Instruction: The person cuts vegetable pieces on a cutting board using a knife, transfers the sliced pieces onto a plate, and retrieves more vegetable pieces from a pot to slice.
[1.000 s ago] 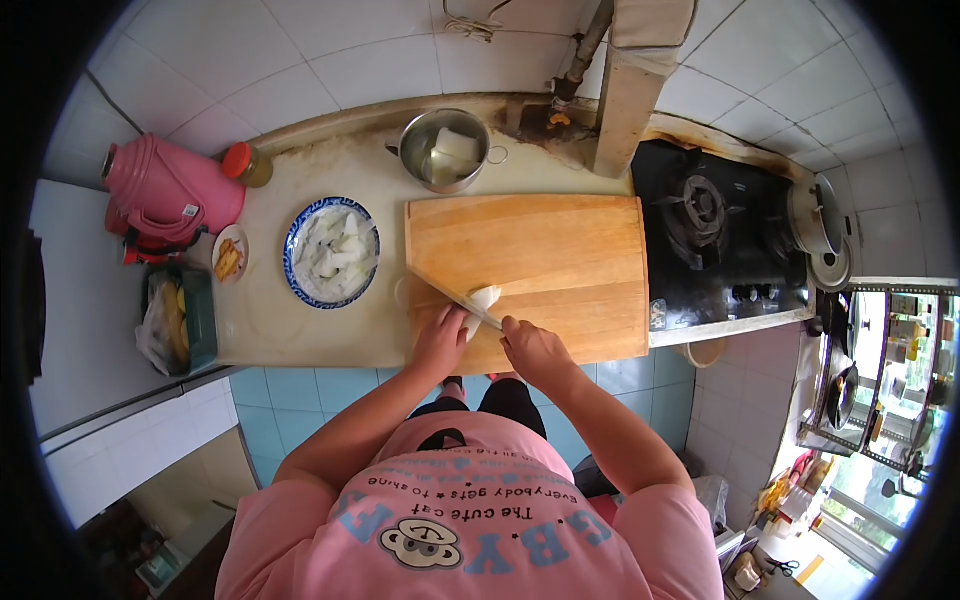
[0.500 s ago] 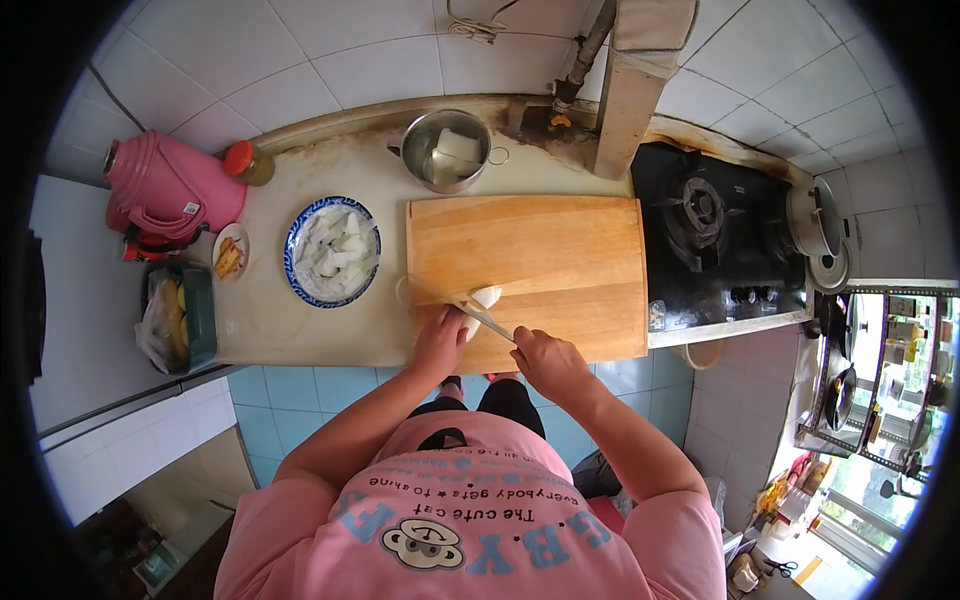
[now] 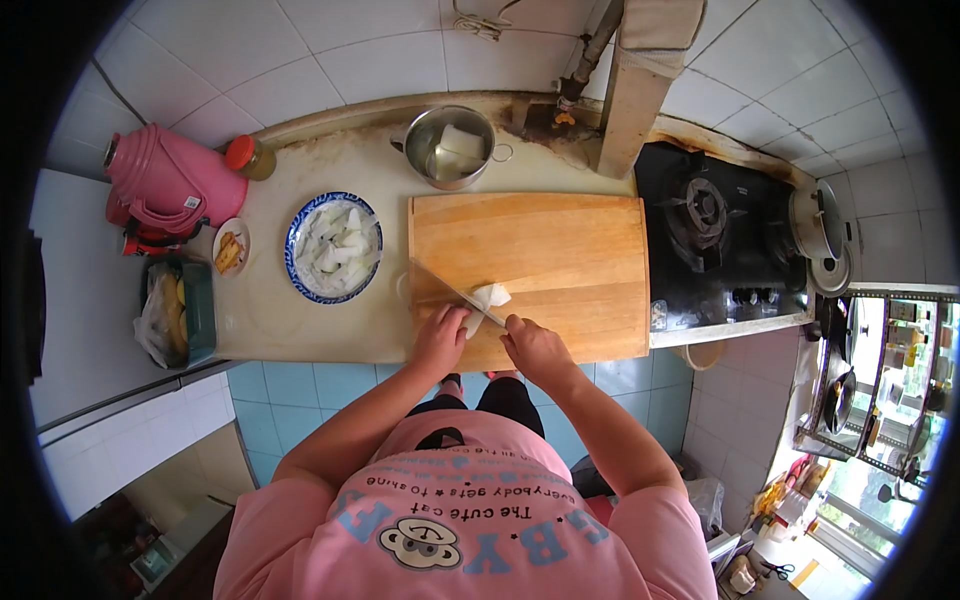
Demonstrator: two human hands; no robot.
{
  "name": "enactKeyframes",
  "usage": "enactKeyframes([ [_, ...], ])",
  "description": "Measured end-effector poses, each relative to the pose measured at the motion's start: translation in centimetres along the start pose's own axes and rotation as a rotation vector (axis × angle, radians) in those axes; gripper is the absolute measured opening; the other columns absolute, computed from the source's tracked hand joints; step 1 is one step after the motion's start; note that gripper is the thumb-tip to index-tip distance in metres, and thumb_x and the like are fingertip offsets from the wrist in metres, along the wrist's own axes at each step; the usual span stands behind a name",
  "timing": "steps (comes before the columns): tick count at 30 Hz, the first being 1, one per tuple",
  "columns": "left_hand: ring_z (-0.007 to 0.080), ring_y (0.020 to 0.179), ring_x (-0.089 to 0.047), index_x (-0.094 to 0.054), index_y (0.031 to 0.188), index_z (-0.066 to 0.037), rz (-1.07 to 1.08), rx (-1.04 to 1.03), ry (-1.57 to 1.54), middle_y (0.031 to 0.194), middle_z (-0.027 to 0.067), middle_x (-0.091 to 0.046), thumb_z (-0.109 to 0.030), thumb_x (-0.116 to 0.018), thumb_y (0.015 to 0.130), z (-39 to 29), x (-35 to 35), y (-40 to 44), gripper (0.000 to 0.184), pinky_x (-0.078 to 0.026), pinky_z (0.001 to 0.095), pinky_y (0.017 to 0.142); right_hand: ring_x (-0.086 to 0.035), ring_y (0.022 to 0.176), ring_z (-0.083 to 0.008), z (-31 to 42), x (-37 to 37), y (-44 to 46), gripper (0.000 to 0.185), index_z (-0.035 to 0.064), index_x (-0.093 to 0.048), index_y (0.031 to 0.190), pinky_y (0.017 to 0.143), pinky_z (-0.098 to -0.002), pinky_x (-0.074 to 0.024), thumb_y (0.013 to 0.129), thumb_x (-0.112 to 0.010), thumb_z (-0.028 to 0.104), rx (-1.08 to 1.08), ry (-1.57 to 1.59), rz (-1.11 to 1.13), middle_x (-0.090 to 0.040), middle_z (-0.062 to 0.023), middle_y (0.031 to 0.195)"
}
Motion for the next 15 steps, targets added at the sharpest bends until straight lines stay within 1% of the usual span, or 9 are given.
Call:
enactKeyframes([
  [3, 0.039, 0.097, -0.061, -0.061, 0.109, -0.004, 0.016, 0.019, 0.001, 0.105, 0.0166, -0.059, 0.001, -0.065, 0.081, 0.1, 0.1, -0.2, 0.029, -0.052, 0.0469, 0.084, -0.066, 0.078, -0.0409, 0.4, 1.1, -0.5, 0.023, 0.0021, -0.05, 0.1, 0.067, -0.0493, -0.0533, 0.094, -0.063, 0.019, -0.012, 0.022, 0.018, -0.065, -0.0212, 0.085],
  [5, 0.0396, 0.099, -0.061, -0.06, 0.111, -0.004, 0.068, 0.043, 0.021, 0.108, 0.0168, -0.059, 0.001, -0.064, 0.081, 0.4, -0.3, -0.2, 0.031, -0.052, 0.047, 0.084, -0.065, 0.075, -0.041, 1.2, 2.3, -1.1, 0.023, 0.0019, -0.049, 0.098, 0.066, -0.0494, -0.0526, 0.094, -0.064, 0.019, 0.001, 0.023, 0.041, -0.065, -0.0202, 0.082],
  [9, 0.0405, 0.099, -0.061, -0.06, 0.114, -0.004, 0.035, 0.039, 0.0, 0.111, 0.0179, -0.059, 0.0, -0.064, 0.082, 0.7, -0.4, -0.4, 0.033, -0.052, 0.0475, 0.084, -0.063, 0.074, -0.0421, 2.3, 4.0, -1.8, 0.022, 0.0014, -0.048, 0.093, 0.064, -0.0492, -0.0495, 0.093, -0.066, 0.015, 0.0, 0.034, 0.081, -0.062, -0.0198, 0.078],
  [15, 0.0413, 0.099, -0.061, -0.06, 0.117, -0.003, 0.025, -0.003, -0.004, 0.113, 0.0192, -0.06, 0.0, -0.064, 0.083, 0.1, 0.1, -0.3, 0.035, -0.052, 0.0485, 0.083, -0.063, 0.075, -0.0428, 2.2, 2.9, -1.1, 0.022, 0.0012, -0.048, 0.094, 0.066, -0.0502, -0.0494, 0.094, -0.064, 0.016, 0.0, 0.0, 0.142, -0.062, -0.0201, 0.078],
])
Point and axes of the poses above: each hand's wrist, its own y-axis towards the middle knuckle, its own x-axis out of the back of the hand, z = x × y, the point moved 9 cm from there along y, towards the middle knuckle
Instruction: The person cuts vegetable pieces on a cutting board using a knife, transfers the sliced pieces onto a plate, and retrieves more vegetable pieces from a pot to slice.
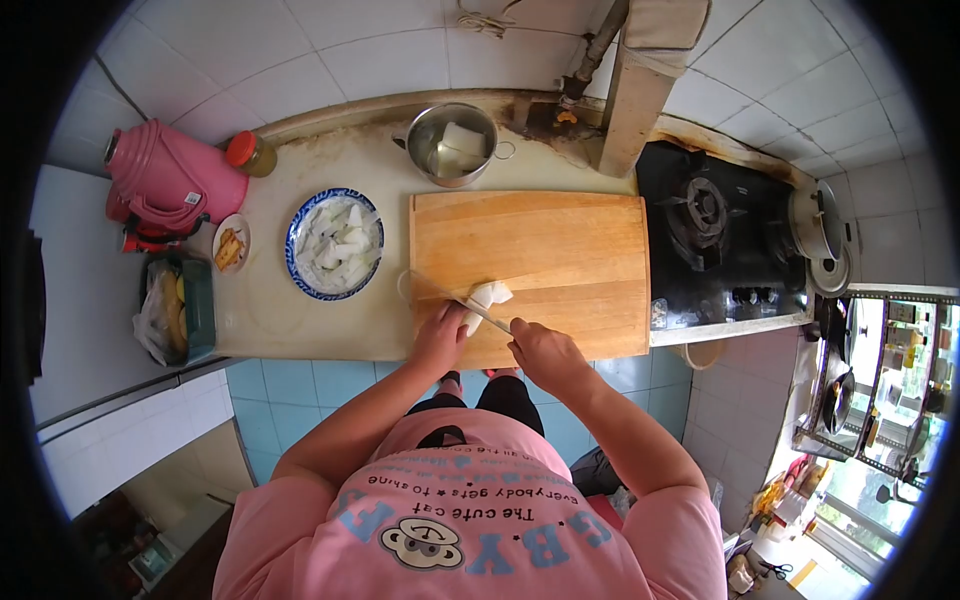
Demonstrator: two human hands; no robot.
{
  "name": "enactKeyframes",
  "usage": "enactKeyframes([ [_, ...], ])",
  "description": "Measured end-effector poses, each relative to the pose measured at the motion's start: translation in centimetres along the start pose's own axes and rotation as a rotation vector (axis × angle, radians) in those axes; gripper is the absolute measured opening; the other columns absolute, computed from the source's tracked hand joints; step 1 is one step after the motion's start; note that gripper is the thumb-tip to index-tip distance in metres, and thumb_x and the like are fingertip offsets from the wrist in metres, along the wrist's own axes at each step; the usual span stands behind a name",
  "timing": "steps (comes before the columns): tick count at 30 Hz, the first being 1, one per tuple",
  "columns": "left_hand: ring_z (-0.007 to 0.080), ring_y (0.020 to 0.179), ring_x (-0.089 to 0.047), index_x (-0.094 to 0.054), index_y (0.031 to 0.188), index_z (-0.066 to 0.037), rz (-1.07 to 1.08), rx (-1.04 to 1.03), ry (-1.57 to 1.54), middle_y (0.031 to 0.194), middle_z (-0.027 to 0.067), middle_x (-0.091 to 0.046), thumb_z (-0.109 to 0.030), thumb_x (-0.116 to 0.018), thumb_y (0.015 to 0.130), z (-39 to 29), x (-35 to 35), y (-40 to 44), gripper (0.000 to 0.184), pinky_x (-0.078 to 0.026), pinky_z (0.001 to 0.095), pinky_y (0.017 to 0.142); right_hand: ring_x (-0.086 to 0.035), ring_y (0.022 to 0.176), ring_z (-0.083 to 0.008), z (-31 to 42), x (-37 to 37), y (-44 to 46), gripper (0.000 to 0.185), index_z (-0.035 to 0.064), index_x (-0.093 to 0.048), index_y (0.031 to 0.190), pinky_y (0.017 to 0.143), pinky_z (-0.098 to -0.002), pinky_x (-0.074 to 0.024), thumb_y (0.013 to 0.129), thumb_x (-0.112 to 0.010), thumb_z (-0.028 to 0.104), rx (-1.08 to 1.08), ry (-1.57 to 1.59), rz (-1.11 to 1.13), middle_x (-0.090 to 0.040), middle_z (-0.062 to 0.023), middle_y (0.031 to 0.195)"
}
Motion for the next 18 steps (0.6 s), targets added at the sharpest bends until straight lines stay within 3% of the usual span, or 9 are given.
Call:
enactKeyframes([
  [6, 0.0396, 0.1, -0.061, -0.059, 0.116, -0.003, 0.073, 0.079, 0.008, 0.109, 0.0174, -0.06, 0.001, -0.064, 0.082, 0.5, -0.4, 0.0, 0.034, -0.052, 0.0477, 0.085, -0.065, 0.076, -0.0423, -1.4, -3.5, 2.1, 0.02, 0.0013, -0.05, 0.096, 0.066, -0.0498, -0.0525, 0.095, -0.062, 0.017, 0.014, -0.047, -0.052, -0.065, -0.0224, 0.081],
  [11, 0.0357, 0.105, -0.06, -0.059, 0.114, -0.003, 0.037, -0.094, 0.027, 0.113, 0.0142, -0.058, 0.002, -0.063, 0.08, -1.3, 0.5, -0.4, 0.035, -0.053, 0.045, 0.087, -0.065, 0.076, -0.0419, -1.8, -2.9, 1.4, 0.021, 0.0018, -0.05, 0.096, 0.066, -0.0499, -0.0527, 0.094, -0.063, 0.018, 0.014, 0.033, -0.129, -0.065, -0.0215, 0.082],
  [18, 0.0347, 0.109, -0.059, -0.058, 0.119, 0.001, 0.147, -0.143, 0.137, 0.119, 0.016, -0.056, -0.001, -0.056, 0.085, -0.6, -1.0, -0.6, 0.035, -0.052, 0.0423, 0.093, -0.063, 0.073, -0.0433, 0.4, 0.2, -0.5, 0.023, 0.0012, -0.048, 0.093, 0.063, -0.0507, -0.0496, 0.093, -0.065, 0.016, 0.006, 0.026, -0.08, -0.063, -0.0203, 0.079],
])
Point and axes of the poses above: each hand's wrist, its own y-axis towards the middle knuckle, its own x-axis out of the back of the hand, z = x × y, the point moved 9 cm from there along y, towards the middle knuckle
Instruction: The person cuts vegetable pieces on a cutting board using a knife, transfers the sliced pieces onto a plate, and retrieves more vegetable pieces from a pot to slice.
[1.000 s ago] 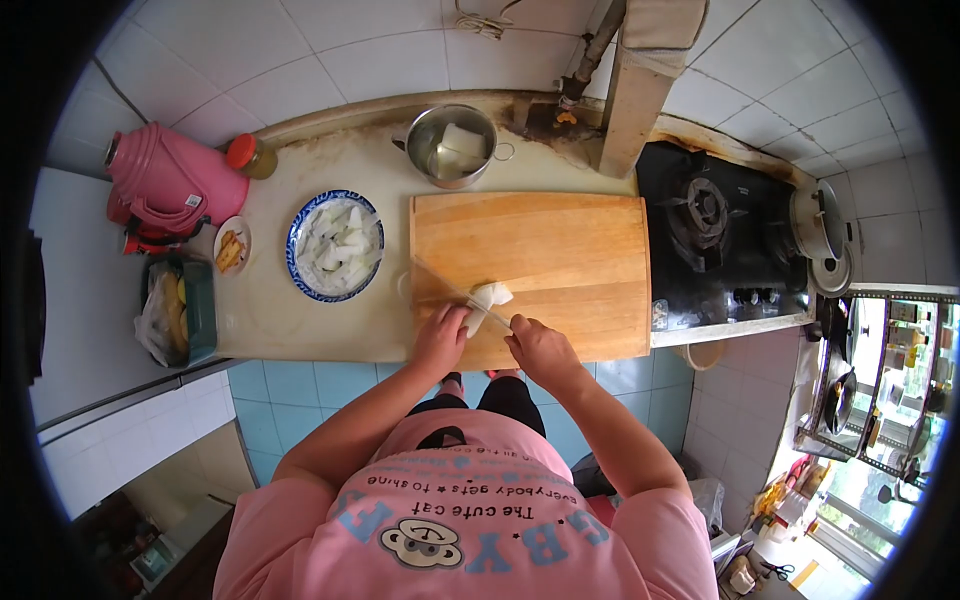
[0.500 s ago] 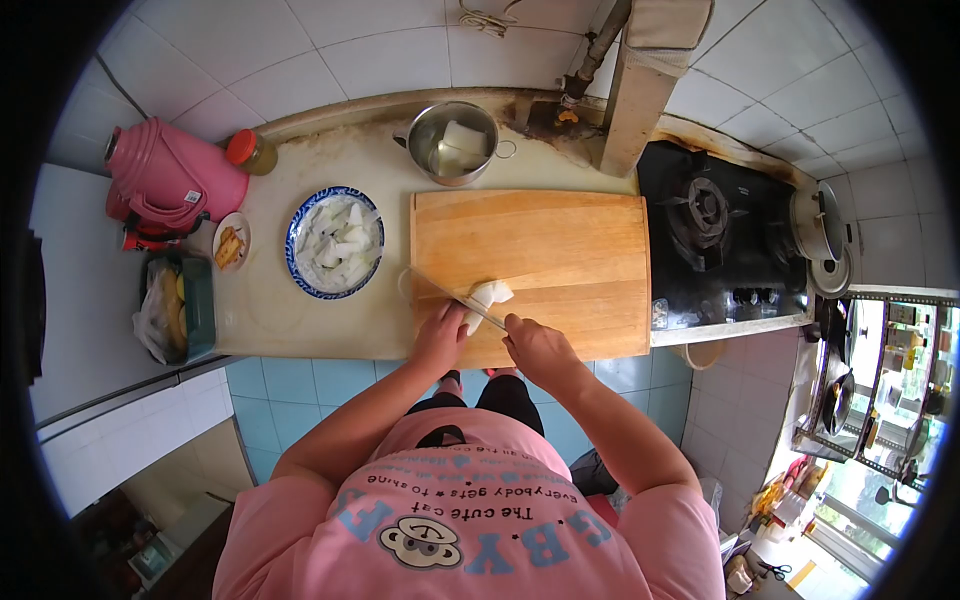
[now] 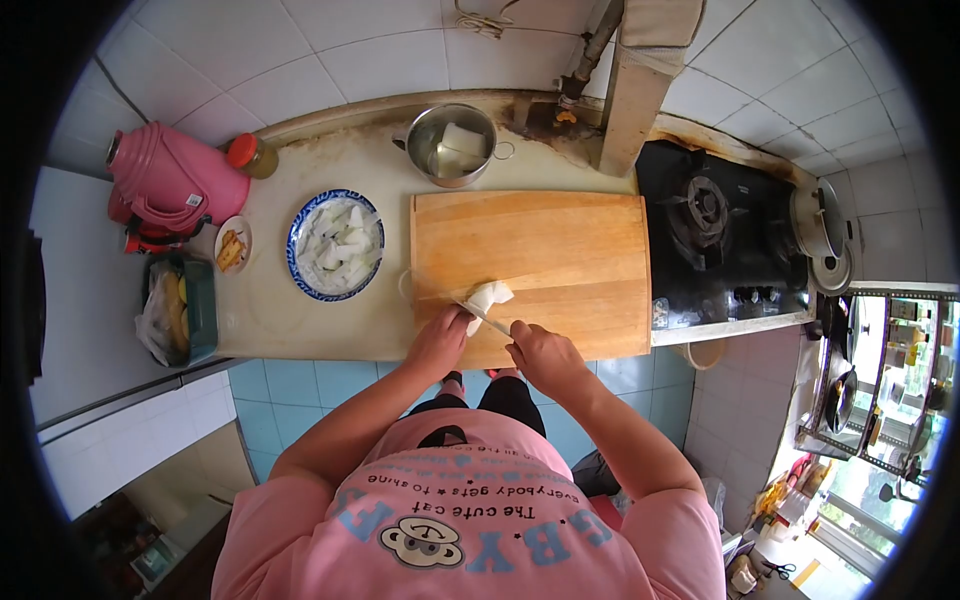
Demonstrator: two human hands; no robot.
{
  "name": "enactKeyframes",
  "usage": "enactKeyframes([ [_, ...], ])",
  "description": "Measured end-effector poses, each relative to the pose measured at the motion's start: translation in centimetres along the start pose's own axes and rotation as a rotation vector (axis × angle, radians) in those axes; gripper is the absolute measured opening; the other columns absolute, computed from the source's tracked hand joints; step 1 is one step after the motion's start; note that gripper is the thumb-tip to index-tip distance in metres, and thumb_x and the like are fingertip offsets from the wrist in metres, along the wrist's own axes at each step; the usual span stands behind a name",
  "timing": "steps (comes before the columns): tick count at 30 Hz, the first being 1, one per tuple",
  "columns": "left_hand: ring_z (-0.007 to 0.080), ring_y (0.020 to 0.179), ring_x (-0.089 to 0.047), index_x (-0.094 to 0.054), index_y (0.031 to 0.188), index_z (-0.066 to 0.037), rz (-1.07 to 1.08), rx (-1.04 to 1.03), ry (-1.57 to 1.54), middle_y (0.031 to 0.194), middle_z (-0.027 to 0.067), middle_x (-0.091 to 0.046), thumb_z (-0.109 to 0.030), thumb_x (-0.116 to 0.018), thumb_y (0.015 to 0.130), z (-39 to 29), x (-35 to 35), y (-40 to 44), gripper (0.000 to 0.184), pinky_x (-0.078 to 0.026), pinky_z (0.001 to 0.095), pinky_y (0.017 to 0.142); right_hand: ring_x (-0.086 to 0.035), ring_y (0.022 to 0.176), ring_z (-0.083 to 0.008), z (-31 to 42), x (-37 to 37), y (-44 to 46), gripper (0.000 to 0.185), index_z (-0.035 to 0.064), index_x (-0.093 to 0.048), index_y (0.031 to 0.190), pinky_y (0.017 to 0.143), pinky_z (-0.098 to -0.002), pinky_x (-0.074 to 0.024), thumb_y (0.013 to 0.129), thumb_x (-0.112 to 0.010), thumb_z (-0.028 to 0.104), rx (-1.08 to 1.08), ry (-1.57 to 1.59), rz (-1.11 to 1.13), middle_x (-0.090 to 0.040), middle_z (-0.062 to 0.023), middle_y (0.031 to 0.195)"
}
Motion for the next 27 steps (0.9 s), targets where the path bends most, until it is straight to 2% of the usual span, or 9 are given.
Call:
enactKeyframes([
  [6, 0.0352, 0.109, -0.059, -0.058, 0.12, 0.002, -0.006, -0.01, -0.006, 0.118, 0.0171, -0.055, -0.002, -0.055, 0.085, -0.1, 0.0, 0.1, 0.035, -0.052, 0.043, 0.093, -0.062, 0.074, -0.0436, 0.0, -0.3, 0.3, 0.022, 0.0009, -0.048, 0.092, 0.065, -0.0505, -0.0497, 0.094, -0.064, 0.016, 0.013, 0.0, 0.036, -0.062, -0.0211, 0.078],
  [9, 0.0342, 0.107, -0.061, -0.061, 0.116, -0.003, -0.031, 0.038, -0.057, 0.114, 0.0141, -0.058, -0.001, -0.062, 0.085, 0.2, 0.2, 0.0, 0.031, -0.054, 0.0437, 0.089, -0.065, 0.074, -0.0426, -0.7, -2.0, 1.4, 0.021, 0.0012, -0.049, 0.094, 0.065, -0.0507, -0.0525, 0.094, -0.063, 0.017, 0.006, -0.04, 0.065, -0.065, -0.0221, 0.077],
  [15, 0.0357, 0.105, -0.061, -0.06, 0.115, -0.004, -0.064, 0.011, -0.099, 0.115, 0.014, -0.058, 0.0, -0.063, 0.084, 0.2, 0.5, -0.2, 0.031, -0.053, 0.044, 0.088, -0.066, 0.076, -0.043, -1.7, -3.9, 2.4, 0.021, 0.0009, -0.05, 0.095, 0.067, -0.0509, -0.0528, 0.094, -0.063, 0.018, 0.008, -0.038, -0.021, -0.065, -0.0225, 0.078],
  [21, 0.0361, 0.105, -0.061, -0.06, 0.115, -0.003, -0.082, -0.009, -0.105, 0.115, 0.0147, -0.058, 0.001, -0.063, 0.084, 0.2, 0.5, -0.4, 0.031, -0.053, 0.0441, 0.089, -0.066, 0.078, -0.0426, -0.8, -1.9, 1.0, 0.022, 0.0014, -0.05, 0.095, 0.067, -0.0504, -0.0526, 0.093, -0.064, 0.018, -0.015, 0.032, -0.028, -0.066, -0.0234, 0.082],
  [23, 0.0364, 0.105, -0.061, -0.061, 0.117, -0.003, -0.036, 0.049, -0.1, 0.115, 0.0153, -0.058, 0.0, -0.062, 0.084, 0.7, -0.2, -0.5, 0.033, -0.053, 0.0442, 0.089, -0.063, 0.075, -0.0429, 0.3, -0.6, 0.4, 0.023, 0.0017, -0.048, 0.092, 0.064, -0.0502, -0.0496, 0.093, -0.066, 0.016, 0.021, 0.038, -0.02, -0.063, -0.0202, 0.078],
  [27, 0.0373, 0.103, -0.062, -0.061, 0.119, -0.003, -0.047, 0.016, -0.082, 0.115, 0.016, -0.058, -0.001, -0.062, 0.085, 0.9, -0.8, -0.6, 0.034, -0.054, 0.0446, 0.088, -0.063, 0.074, -0.043, 0.4, -0.2, -0.1, 0.022, 0.0013, -0.048, 0.092, 0.064, -0.0506, -0.0492, 0.093, -0.065, 0.015, -0.007, 0.007, 0.047, -0.062, -0.0198, 0.077],
])
Point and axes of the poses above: each hand's wrist, its own y-axis towards the middle knuckle, its own x-axis out of the back of the hand, z = x × y, the point moved 9 cm from there along y, towards the middle knuckle
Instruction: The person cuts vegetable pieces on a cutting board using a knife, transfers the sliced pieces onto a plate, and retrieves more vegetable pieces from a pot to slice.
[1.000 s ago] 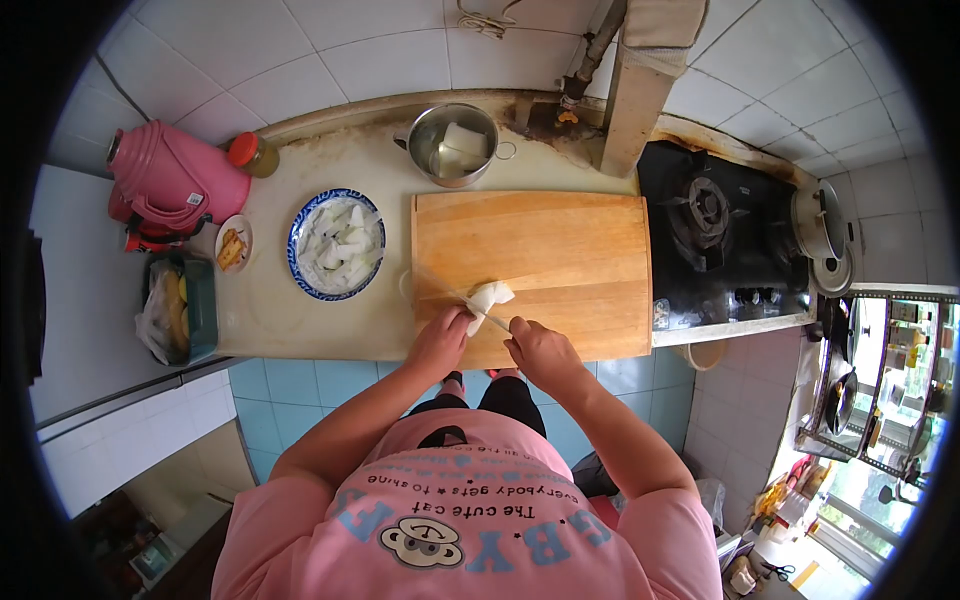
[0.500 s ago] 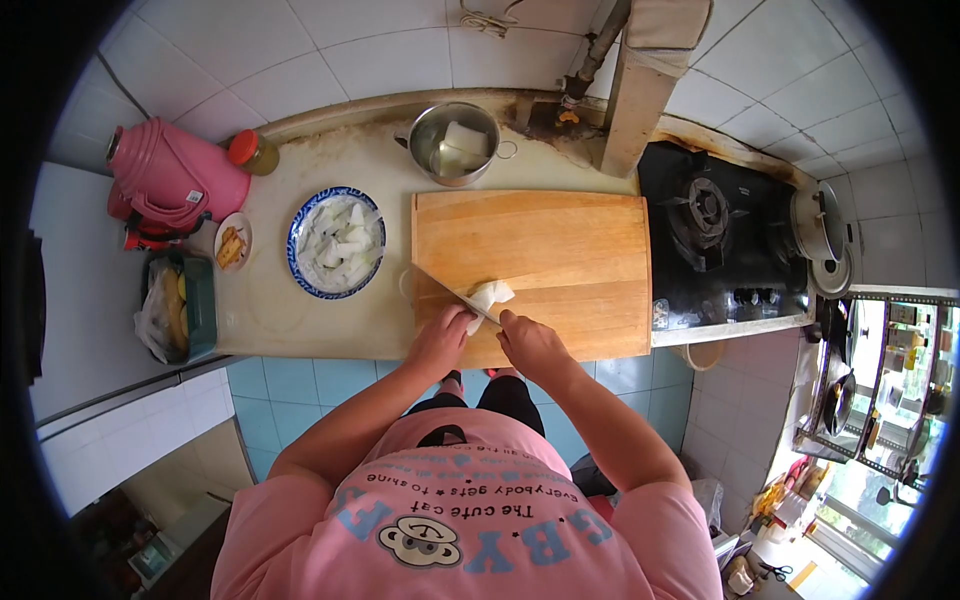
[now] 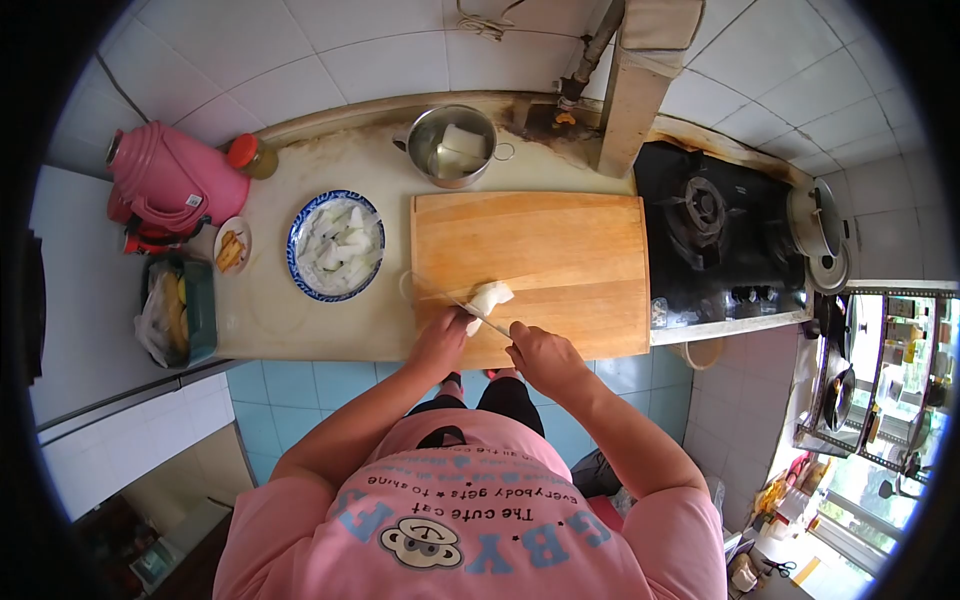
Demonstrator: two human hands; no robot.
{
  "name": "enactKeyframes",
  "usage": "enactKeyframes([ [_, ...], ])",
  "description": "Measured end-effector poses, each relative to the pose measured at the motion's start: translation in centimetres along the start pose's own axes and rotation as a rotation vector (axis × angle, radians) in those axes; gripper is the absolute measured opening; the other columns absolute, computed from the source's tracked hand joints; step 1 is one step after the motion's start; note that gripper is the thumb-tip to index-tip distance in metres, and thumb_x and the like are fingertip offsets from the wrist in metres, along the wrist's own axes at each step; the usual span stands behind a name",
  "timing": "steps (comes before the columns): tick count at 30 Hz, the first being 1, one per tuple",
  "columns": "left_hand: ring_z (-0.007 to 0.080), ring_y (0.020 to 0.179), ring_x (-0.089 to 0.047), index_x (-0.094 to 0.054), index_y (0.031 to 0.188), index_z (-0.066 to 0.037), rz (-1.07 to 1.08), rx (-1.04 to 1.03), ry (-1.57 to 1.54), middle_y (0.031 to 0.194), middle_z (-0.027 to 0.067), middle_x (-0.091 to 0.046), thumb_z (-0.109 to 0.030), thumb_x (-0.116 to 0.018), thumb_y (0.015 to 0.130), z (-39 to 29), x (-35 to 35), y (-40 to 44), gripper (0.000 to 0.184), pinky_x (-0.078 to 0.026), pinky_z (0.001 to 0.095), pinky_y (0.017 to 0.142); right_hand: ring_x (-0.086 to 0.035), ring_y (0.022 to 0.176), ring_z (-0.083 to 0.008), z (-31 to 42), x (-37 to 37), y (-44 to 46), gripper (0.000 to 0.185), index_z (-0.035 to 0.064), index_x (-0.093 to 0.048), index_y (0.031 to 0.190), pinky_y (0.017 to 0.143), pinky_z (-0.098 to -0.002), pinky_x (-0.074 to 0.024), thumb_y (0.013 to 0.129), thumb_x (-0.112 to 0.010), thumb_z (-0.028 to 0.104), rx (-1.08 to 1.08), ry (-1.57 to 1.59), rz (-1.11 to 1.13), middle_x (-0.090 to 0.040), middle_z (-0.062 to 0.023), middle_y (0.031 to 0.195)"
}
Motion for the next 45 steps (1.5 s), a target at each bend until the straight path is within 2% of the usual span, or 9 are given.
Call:
enactKeyframes([
  [3, 0.038, 0.101, -0.062, -0.061, 0.12, -0.003, -0.019, -0.009, 0.001, 0.115, 0.0166, -0.058, -0.001, -0.062, 0.085, -0.3, 0.4, 0.1, 0.035, -0.054, 0.0451, 0.086, -0.063, 0.075, -0.0434, -0.2, -0.6, 0.4, 0.022, 0.001, -0.048, 0.093, 0.065, -0.0507, -0.0493, 0.094, -0.064, 0.015, -0.007, 0.0, 0.029, -0.063, -0.0204, 0.078],
  [5, 0.035, 0.107, -0.06, -0.058, 0.123, 0.0, 0.057, 0.046, 0.008, 0.117, 0.0165, -0.057, -0.001, -0.055, 0.087, -0.3, 0.2, 0.1, 0.037, -0.053, 0.0429, 0.09, -0.065, 0.074, -0.0427, 0.0, -1.1, 0.7, 0.019, 0.0012, -0.05, 0.096, 0.065, -0.0511, -0.0524, 0.094, -0.062, 0.016, 0.008, -0.039, 0.019, -0.065, -0.022, 0.078],
  [12, 0.0355, 0.106, -0.06, -0.059, 0.119, -0.002, 0.021, 0.055, 0.009, 0.115, 0.0149, -0.057, -0.001, -0.058, 0.086, 0.0, 0.2, -0.1, 0.033, -0.053, 0.0432, 0.088, -0.066, 0.077, -0.0424, -1.2, -3.8, 2.8, 0.02, 0.0005, -0.051, 0.096, 0.067, -0.0504, -0.0532, 0.094, -0.062, 0.016, 0.013, -0.067, -0.044, -0.066, -0.0226, 0.08],
  [17, 0.0364, 0.101, -0.062, -0.061, 0.115, -0.005, -0.059, 0.024, -0.055, 0.116, 0.013, -0.058, -0.001, -0.066, 0.084, 0.1, 0.7, -0.3, 0.032, -0.054, 0.0452, 0.085, -0.066, 0.079, -0.0417, -2.2, -3.6, 2.0, 0.022, 0.0011, -0.05, 0.096, 0.067, -0.0505, -0.053, 0.093, -0.065, 0.018, 0.004, 0.026, -0.102, -0.066, -0.0222, 0.083],
  [24, 0.0372, 0.102, -0.062, -0.061, 0.117, -0.005, -0.056, 0.007, -0.008, 0.117, 0.0148, -0.058, -0.003, -0.066, 0.085, 0.2, 0.4, -0.6, 0.032, -0.053, 0.0455, 0.087, -0.065, 0.076, -0.0416, 0.3, -0.4, 0.1, 0.022, 0.0013, -0.05, 0.094, 0.067, -0.0498, -0.0529, 0.093, -0.065, 0.018, 0.002, 0.008, -0.022, -0.065, -0.021, 0.08],
  [27, 0.0353, 0.106, -0.059, -0.06, 0.117, 0.0, -0.05, -0.007, 0.01, 0.112, 0.016, -0.058, -0.004, -0.06, 0.086, 0.1, 0.4, -0.5, 0.031, -0.053, 0.0434, 0.091, -0.065, 0.075, -0.0418, 0.7, -0.4, 0.1, 0.021, 0.0012, -0.051, 0.094, 0.066, -0.0496, -0.0529, 0.093, -0.064, 0.017, 0.014, -0.03, 0.002, -0.065, -0.0209, 0.078],
  [29, 0.0376, 0.103, -0.061, -0.061, 0.116, -0.004, -0.064, -0.012, 0.014, 0.117, 0.0171, -0.057, -0.004, -0.066, 0.084, 0.2, 0.4, -0.5, 0.032, -0.053, 0.0455, 0.088, -0.066, 0.076, -0.0421, 0.5, -1.0, 0.5, 0.019, 0.001, -0.051, 0.095, 0.067, -0.0497, -0.053, 0.094, -0.063, 0.017, 0.0, -0.028, 0.013, -0.065, -0.0217, 0.079],
  [36, 0.0358, 0.104, -0.06, -0.06, 0.116, -0.003, -0.04, 0.025, -0.05, 0.113, 0.0149, -0.057, -0.002, -0.061, 0.086, 0.1, 0.7, -0.4, 0.03, -0.053, 0.0437, 0.088, -0.066, 0.079, -0.0426, -1.3, -4.1, 2.7, 0.02, 0.0005, -0.052, 0.097, 0.068, -0.0496, -0.0536, 0.094, -0.063, 0.016, -0.008, -0.048, -0.026, -0.067, -0.023, 0.083],
  [45, 0.0367, 0.099, -0.063, -0.06, 0.115, -0.003, -0.029, 0.049, -0.049, 0.113, 0.0147, -0.059, -0.004, -0.062, 0.088, 0.4, 0.6, -0.8, 0.027, -0.054, 0.0446, 0.083, -0.066, 0.078, -0.0425, -0.5, -1.9, 0.5, 0.024, 0.0012, -0.05, 0.095, 0.067, -0.05, -0.0532, 0.092, -0.066, 0.019, -0.016, 0.021, -0.078, -0.066, -0.0214, 0.082],
])
Point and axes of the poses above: each hand's wrist, its own y-axis towards the middle knuckle, its own x-axis out of the back of the hand, z = x × y, the point moved 9 cm from there along y, towards the middle knuckle
